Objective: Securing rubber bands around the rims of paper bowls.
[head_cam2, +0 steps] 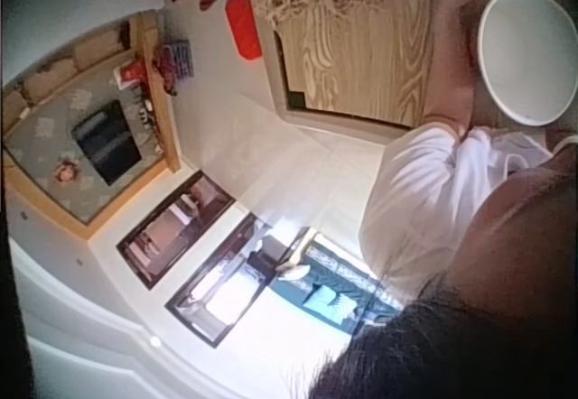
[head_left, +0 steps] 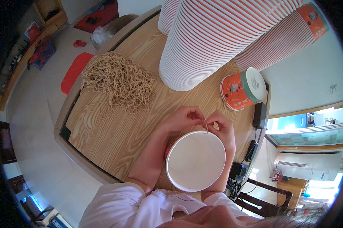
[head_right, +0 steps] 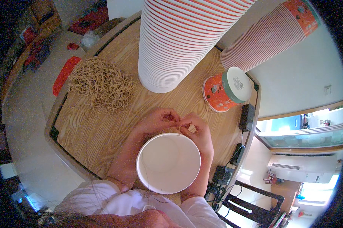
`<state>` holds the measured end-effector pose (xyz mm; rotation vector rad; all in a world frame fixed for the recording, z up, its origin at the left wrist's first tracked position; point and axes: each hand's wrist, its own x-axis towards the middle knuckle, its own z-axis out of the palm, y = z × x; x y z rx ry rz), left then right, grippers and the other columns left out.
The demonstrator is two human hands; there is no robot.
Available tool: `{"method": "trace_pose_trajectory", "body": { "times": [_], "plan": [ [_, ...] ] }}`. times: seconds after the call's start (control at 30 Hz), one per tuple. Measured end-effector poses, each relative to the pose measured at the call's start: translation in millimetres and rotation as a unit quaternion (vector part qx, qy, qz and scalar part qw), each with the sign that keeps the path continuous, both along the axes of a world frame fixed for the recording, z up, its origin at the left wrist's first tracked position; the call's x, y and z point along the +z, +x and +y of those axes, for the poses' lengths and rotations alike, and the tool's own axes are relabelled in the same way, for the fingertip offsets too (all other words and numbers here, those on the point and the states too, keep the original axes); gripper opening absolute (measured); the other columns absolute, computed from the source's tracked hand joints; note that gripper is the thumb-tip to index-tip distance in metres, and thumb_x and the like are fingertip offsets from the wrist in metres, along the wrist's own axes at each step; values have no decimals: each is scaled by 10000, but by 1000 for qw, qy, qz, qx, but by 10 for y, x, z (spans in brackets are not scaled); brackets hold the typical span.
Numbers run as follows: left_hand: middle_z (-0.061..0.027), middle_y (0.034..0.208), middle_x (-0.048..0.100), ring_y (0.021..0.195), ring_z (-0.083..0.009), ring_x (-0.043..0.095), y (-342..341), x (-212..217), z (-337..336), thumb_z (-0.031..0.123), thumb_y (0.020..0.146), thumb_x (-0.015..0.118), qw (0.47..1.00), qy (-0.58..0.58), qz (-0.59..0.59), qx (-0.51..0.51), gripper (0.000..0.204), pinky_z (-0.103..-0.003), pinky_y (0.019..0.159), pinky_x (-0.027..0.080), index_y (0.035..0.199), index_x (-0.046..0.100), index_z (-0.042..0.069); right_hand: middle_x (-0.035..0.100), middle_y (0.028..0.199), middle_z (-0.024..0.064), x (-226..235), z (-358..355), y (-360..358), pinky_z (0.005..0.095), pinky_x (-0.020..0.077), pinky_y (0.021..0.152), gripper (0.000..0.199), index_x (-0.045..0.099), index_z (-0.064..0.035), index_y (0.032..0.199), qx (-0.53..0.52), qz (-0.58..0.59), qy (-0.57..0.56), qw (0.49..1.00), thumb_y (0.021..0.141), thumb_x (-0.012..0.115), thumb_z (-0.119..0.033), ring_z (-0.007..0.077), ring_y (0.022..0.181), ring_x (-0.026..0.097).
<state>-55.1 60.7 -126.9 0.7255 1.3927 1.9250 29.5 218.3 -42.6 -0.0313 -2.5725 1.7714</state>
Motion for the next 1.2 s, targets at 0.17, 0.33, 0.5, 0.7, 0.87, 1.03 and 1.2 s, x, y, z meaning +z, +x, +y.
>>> {"method": "trace_pose_trajectory", "body": {
  "times": [0.17,0.33,0.5,0.7,0.87,1.03,1.2],
  "plan": [
    [-47,894,652,844,-112,602,-2,-21,-5,67,837,677,1000,-20,-9,1,100,-270,780,500,913,631,21,610,792,51,85,-12,23,281,449,706,165,675,-35,812,25,13,-13,1000,695,688,81,170,771,572],
    [-35,835,653,791,-96,607,-14,-95,5,81,803,704,999,-4,-21,31,119,-255,734,498,880,633,25,629,782,54,96,83,38,292,456,705,154,685,-36,826,126,39,-16,991,708,704,61,176,780,587],
    [-27,843,646,797,-94,603,-31,-24,-32,89,807,702,999,4,-35,6,128,-256,743,496,896,630,33,608,781,51,196,28,42,275,461,687,139,680,-32,836,105,2,-6,994,724,708,46,158,755,586],
    [-14,850,644,783,-85,596,-38,-30,-21,84,819,691,1000,1,-11,-5,116,-253,743,493,908,630,42,605,788,51,143,31,12,262,455,666,163,667,-32,831,96,13,24,995,714,692,78,153,746,586],
    [-12,852,644,785,-80,594,-8,57,-35,83,824,688,1000,-14,-19,0,104,-251,732,494,901,631,42,600,779,47,133,65,38,267,458,668,146,675,-34,806,121,26,23,992,707,699,71,155,754,587],
    [-19,838,641,779,-78,588,16,-7,-34,86,822,689,998,5,-53,17,104,-249,733,493,889,629,35,628,770,58,252,50,71,304,469,685,140,704,-57,821,151,0,3,988,700,722,11,194,778,599],
    [-24,850,642,786,-81,592,-11,-20,-26,85,820,690,999,17,-51,1,113,-252,738,495,891,624,26,633,774,49,252,81,81,300,467,680,132,710,-66,835,171,-1,0,985,720,718,-1,195,770,598]
  ]
}}
